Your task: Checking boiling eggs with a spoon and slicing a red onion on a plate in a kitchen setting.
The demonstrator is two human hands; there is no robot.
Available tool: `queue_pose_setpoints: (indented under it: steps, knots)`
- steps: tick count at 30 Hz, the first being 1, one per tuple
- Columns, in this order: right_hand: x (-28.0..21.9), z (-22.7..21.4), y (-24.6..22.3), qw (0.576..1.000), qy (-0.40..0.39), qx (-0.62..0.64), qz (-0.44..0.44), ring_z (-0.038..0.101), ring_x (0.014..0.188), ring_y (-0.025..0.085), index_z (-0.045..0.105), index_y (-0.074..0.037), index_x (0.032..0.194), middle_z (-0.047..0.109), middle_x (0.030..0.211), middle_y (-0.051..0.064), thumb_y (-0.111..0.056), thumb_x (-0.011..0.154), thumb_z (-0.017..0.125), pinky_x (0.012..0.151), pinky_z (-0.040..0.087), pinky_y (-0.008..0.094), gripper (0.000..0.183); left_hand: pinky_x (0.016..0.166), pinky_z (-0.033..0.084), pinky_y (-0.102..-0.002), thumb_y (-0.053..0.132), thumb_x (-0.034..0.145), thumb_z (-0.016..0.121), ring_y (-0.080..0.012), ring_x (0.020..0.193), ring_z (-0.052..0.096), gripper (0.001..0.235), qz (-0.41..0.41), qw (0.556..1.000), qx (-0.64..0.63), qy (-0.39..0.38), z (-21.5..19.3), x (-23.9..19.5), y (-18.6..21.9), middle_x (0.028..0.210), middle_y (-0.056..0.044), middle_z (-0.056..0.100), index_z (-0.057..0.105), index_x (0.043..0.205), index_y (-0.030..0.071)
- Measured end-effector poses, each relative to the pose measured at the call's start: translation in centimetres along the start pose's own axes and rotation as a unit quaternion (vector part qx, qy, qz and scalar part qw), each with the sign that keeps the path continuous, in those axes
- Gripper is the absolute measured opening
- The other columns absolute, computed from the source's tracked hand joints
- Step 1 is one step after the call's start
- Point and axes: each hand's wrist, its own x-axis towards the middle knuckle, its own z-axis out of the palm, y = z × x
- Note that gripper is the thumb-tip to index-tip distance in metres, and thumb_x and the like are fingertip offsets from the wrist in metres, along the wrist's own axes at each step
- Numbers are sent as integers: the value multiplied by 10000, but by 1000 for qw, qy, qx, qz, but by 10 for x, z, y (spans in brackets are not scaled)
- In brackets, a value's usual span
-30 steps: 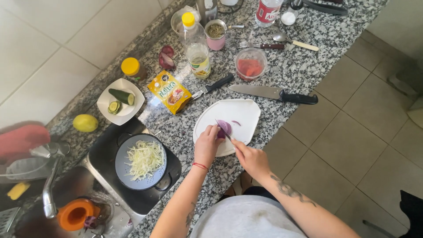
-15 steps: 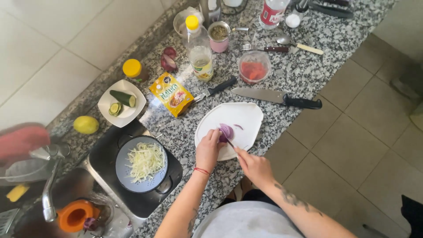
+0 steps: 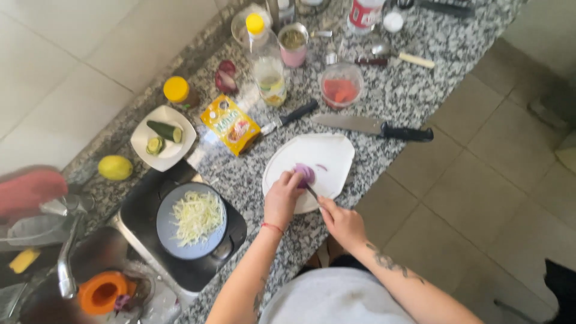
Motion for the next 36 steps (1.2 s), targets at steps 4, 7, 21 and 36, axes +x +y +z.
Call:
queue_pose_setpoints:
  steps: [4,7,21,36]
  knots:
    - [6,-28,-13,987,-86,92,95,699,704,262,579,-302,1108,734,776,5,-293,877,519,607,552,390,239,704,582,-336,292,753,667,-287,809,658,432,27,999,33,-17,-2,-2,0,1026,-2,508,513,1155,265]
    - [8,-43,-21,980,-71,136,124,695,694,276,595,-310,1101,727,733,51,-297,880,535,613,555,391,229,709,582,-338,314,739,691,-285,815,658,457,26,998,48,-25,-5,2,2,1007,-2,503,512,1158,267]
    - [13,-43,-31,998,3,-66,2,669,529,235,579,-324,1096,679,624,25,-316,883,491,495,554,367,231,684,567,-338,344,687,724,-256,754,653,434,-26,999,-16,11,5,-1,-5,899,7,531,510,1031,187]
    - [40,-31,-37,998,-60,-7,1,685,607,301,598,-234,1093,699,692,115,-279,895,487,566,542,429,231,656,566,-347,327,706,705,-255,727,662,380,-39,999,-31,-2,0,-2,-5,879,19,538,512,1005,195]
